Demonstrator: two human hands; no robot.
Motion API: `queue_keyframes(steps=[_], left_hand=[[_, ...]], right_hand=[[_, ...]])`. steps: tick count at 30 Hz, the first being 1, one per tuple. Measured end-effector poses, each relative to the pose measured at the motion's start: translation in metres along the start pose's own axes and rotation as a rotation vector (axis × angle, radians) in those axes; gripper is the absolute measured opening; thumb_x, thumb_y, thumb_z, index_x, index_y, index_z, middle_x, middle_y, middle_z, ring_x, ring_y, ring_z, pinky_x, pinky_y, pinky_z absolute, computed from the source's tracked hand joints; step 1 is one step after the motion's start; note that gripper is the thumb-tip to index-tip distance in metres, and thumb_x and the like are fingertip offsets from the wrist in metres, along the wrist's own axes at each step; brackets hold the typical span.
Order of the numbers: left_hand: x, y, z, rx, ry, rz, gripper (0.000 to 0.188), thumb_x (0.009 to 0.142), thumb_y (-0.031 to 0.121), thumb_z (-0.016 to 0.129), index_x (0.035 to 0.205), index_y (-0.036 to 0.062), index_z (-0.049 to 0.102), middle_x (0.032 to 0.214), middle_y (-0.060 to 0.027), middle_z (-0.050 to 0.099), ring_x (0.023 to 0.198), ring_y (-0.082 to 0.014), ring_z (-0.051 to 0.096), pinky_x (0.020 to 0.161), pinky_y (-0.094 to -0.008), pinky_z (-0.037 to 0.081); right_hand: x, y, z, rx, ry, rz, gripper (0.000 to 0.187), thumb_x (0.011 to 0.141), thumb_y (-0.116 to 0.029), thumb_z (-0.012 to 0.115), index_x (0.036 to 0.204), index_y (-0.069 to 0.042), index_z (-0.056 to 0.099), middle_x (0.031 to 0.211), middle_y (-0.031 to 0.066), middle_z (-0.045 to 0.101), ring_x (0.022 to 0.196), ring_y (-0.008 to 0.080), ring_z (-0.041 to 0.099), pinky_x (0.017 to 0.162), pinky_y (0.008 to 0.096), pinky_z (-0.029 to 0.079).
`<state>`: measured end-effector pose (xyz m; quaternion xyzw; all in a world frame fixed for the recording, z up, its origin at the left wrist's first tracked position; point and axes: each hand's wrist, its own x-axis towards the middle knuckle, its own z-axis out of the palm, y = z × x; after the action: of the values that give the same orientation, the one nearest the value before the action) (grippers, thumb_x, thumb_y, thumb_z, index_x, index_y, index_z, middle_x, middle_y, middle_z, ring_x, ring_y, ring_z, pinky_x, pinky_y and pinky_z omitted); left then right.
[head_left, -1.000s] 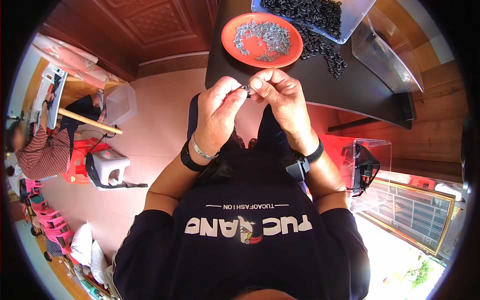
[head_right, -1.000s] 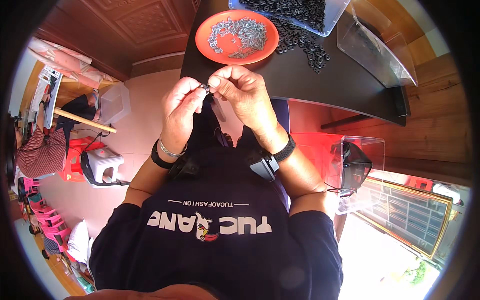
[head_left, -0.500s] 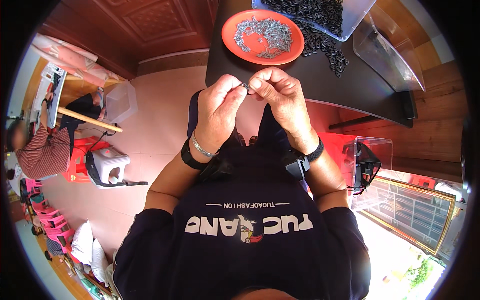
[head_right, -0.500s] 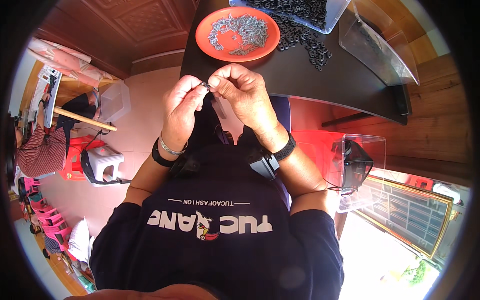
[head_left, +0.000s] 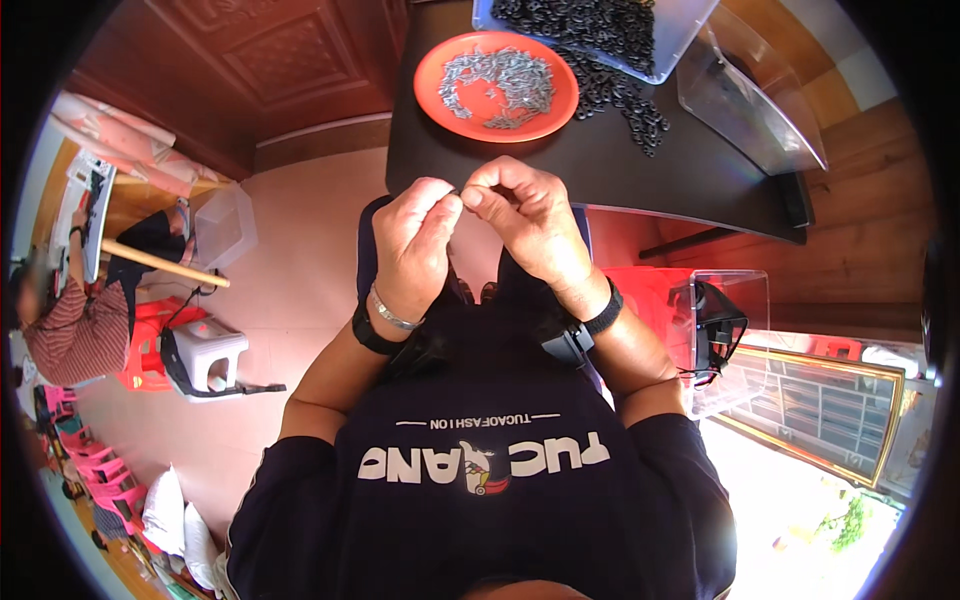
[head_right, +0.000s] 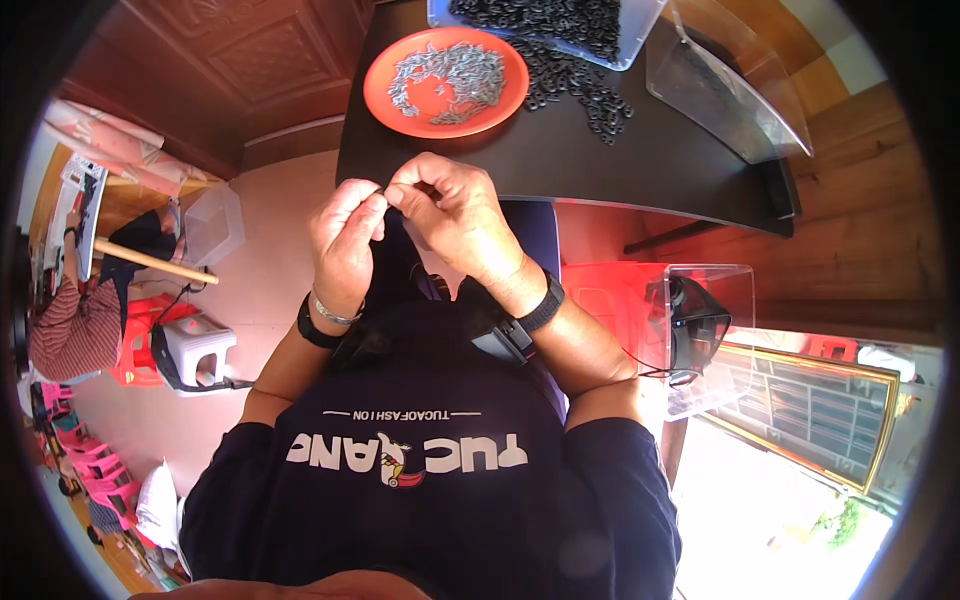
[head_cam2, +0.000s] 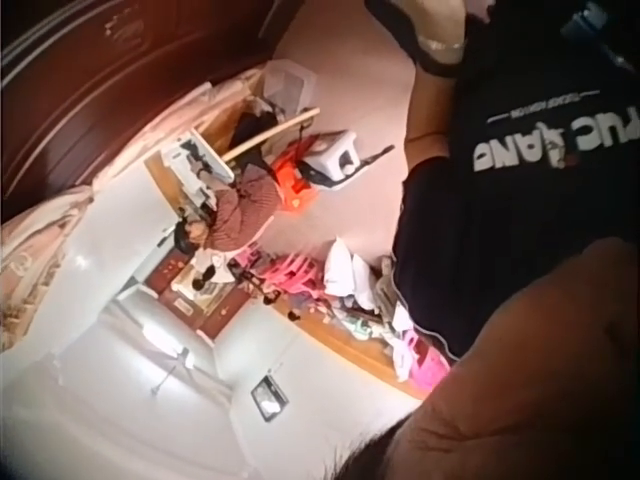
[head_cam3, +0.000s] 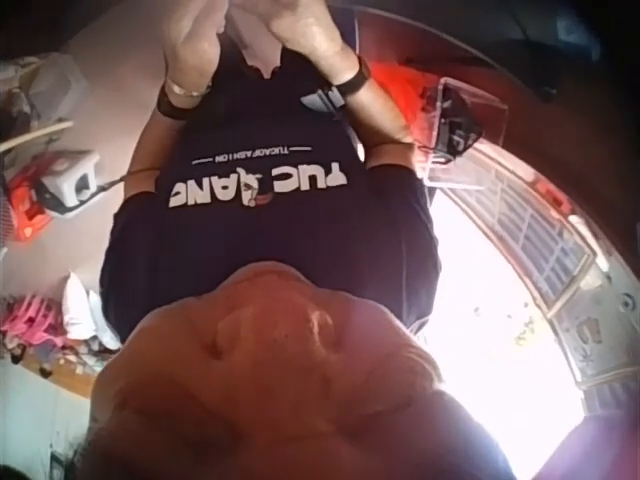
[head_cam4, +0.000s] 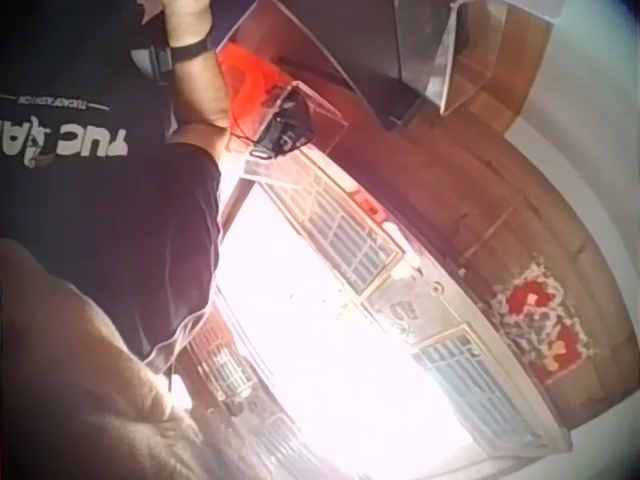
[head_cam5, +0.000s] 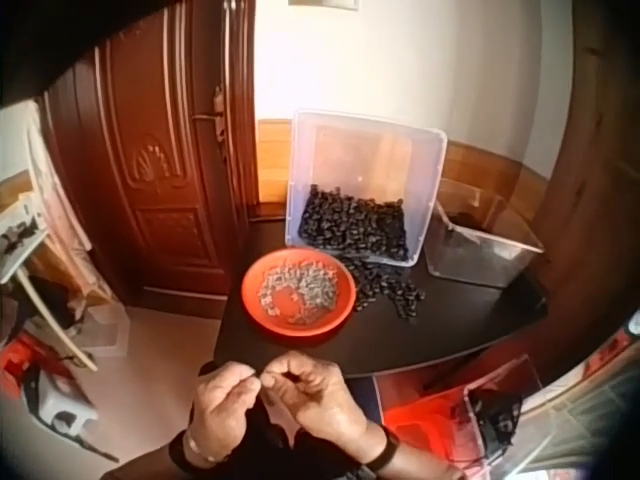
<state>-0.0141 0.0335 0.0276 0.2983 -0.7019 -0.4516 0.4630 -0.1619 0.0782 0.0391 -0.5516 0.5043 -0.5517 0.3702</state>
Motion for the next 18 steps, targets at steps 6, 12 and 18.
queue_keyframes(steps=[6, 12, 18], left_hand=[[0.002, -0.006, 0.000, -0.100, -0.034, -0.019, 0.012, 0.087, 0.006, 0.053, 0.080, -0.0035, 0.056, 0.062, -0.0008, 0.047, 0.056, -0.0062, 0.040, 0.051, -0.0228, 0.034], [0.003, -0.007, -0.001, -0.208, -0.142, -0.114, 0.012, 0.088, 0.007, 0.053, 0.081, -0.0028, 0.056, 0.063, -0.0004, 0.049, 0.056, -0.0058, 0.044, 0.052, -0.0217, 0.037], [0.002, -0.007, -0.003, -0.204, -0.243, -0.198, 0.013, 0.089, 0.007, 0.052, 0.086, -0.0031, 0.058, 0.063, -0.0004, 0.050, 0.058, -0.0056, 0.046, 0.055, -0.0209, 0.038]], right_hand=[[0.002, -0.004, -0.008, -0.038, -0.054, 0.094, 0.007, 0.089, -0.008, 0.063, 0.086, -0.002, 0.061, 0.072, -0.0046, 0.055, 0.066, 0.0020, 0.045, 0.058, 0.0196, 0.040], [0.001, -0.007, -0.019, -0.077, -0.099, 0.120, 0.009, 0.088, -0.010, 0.064, 0.086, -0.001, 0.062, 0.070, -0.0041, 0.056, 0.066, 0.0023, 0.046, 0.058, 0.0200, 0.040], [0.003, -0.008, -0.029, -0.130, -0.170, 0.070, 0.011, 0.088, -0.012, 0.065, 0.089, 0.000, 0.064, 0.076, -0.0018, 0.060, 0.070, 0.0037, 0.049, 0.062, 0.0214, 0.043]])
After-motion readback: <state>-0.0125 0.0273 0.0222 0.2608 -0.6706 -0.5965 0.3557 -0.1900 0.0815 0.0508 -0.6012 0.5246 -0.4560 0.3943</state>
